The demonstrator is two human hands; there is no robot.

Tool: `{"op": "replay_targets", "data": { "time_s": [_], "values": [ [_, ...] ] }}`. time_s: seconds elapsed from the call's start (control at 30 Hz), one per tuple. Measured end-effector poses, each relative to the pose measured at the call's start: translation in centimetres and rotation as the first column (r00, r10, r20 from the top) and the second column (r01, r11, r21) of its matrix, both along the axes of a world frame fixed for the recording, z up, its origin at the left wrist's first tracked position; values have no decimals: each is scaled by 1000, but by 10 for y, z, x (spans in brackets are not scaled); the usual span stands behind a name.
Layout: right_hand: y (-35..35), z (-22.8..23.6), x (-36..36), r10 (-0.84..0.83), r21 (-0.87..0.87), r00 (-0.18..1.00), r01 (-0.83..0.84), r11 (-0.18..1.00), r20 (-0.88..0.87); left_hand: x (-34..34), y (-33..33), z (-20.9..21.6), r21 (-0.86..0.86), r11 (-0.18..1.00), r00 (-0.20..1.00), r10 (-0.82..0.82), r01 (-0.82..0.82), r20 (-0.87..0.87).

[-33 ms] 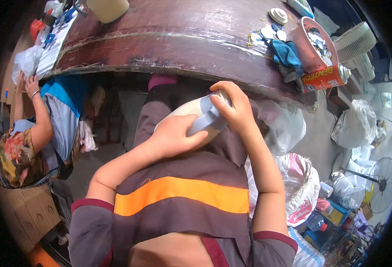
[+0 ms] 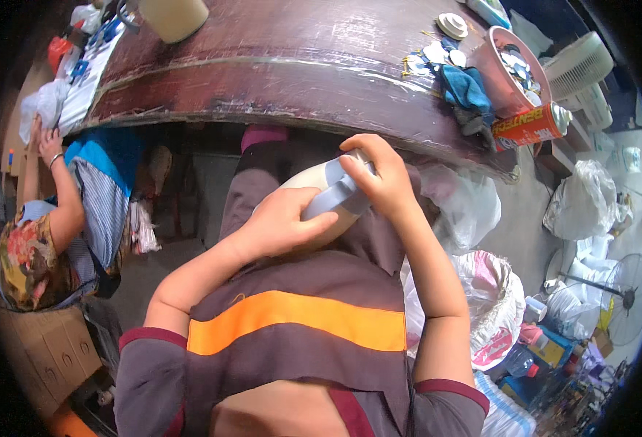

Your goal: The person repeatedly picks up beige pitchers, attaches small circular tags to their handles, and places them on a wooden table. The person handles multiple pitchers one at a time, securing tags with string or wire.

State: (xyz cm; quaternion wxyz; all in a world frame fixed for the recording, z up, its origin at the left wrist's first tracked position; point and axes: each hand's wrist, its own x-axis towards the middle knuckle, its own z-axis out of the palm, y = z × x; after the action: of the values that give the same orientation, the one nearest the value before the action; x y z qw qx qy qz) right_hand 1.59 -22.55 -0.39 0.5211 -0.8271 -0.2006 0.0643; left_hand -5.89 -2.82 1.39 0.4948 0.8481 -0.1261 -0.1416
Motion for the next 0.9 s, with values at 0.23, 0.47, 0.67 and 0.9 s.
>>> {"op": "replay_targets", "data": {
  "time_s": [0.23, 0.47, 0.67, 0.9],
  "values": [
    [-22, -37, 132, -232, -464, 893, 405, 788, 384, 5, 7, 7, -444, 812, 891, 190, -379, -413],
    [-55, -57, 242, -353, -776, 817, 559, 293, 456, 9, 12, -2, -482, 737, 853, 247, -473, -460],
    [-44, -75, 164, 13, -405, 664, 441, 801, 748, 27, 17, -5, -505, 677, 823, 286, -536, -490],
    [-80, -67, 138, -155, -329, 664, 542, 773, 732, 33, 16, -10, -541, 689, 857, 243, -482, -455]
  ]
}}
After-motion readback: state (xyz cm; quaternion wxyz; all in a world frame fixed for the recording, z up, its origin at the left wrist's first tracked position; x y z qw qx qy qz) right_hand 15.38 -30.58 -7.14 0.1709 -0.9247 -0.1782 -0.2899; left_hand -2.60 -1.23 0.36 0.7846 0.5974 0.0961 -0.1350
